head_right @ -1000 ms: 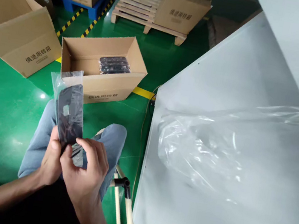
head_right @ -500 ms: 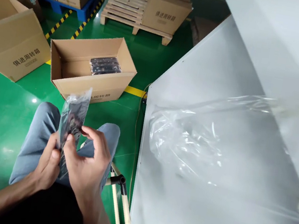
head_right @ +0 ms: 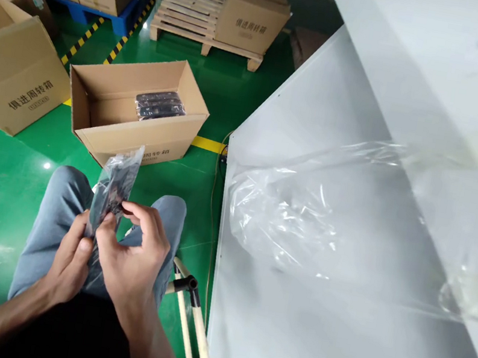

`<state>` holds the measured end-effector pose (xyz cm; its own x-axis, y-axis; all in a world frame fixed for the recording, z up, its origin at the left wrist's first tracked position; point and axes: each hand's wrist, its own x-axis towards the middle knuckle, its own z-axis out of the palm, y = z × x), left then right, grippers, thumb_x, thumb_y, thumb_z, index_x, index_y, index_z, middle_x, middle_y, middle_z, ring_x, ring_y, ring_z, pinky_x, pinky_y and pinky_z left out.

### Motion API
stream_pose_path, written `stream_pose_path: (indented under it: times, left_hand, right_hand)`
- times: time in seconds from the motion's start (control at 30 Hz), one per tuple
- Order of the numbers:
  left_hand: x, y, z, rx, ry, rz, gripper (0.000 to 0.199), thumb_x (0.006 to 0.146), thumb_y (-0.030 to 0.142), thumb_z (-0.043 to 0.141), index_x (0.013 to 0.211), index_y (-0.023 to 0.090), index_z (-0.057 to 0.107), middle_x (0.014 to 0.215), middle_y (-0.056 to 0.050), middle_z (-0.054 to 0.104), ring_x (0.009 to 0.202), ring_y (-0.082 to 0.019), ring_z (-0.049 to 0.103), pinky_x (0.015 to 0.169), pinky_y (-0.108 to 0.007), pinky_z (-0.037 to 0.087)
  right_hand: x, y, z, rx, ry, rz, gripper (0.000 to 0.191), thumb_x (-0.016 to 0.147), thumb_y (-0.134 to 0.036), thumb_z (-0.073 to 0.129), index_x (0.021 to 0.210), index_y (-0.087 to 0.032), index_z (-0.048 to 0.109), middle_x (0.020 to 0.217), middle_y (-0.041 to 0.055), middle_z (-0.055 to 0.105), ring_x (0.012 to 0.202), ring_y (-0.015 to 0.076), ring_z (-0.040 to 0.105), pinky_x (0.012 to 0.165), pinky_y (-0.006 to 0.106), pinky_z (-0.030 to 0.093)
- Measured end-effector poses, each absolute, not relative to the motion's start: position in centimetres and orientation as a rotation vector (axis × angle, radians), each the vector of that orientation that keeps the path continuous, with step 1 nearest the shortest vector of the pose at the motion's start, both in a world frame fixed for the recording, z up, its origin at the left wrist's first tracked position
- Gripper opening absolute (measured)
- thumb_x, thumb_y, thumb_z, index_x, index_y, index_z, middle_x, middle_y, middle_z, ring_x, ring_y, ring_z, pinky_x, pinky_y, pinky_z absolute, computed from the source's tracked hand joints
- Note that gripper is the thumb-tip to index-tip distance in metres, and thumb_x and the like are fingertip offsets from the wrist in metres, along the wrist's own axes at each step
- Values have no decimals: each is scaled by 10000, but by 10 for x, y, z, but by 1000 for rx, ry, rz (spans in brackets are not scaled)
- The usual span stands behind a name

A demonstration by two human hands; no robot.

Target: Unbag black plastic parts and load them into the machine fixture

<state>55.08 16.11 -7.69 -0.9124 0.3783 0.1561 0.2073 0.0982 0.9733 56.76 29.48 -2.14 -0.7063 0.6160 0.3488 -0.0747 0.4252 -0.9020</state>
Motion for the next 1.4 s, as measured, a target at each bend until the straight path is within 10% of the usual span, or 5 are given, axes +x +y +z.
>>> stream_pose_path:
  times: [0.3,1.4]
  left_hand:
    - [556,153,-84,785,2333,1786,382,1102,422,457,1408,245,602,1249,-86,712,1103,-235,675,915,-356,542]
    - [573,134,-106,237,2248,1702,501,1051,584,538,1393,232,636,1408,-86,700,1328,-270,614,1133,-366,468]
  right_hand:
    - [561,310,-16,-547,-1886,1332,285,955,-311,753,1226,-222,765,1120,117,824,932,237,814,823,374,721]
    - [558,323,-23,-693,-2071,1331,85,957,-252,620,984,-221,694,856,38,797,694,158,756,683,273,637]
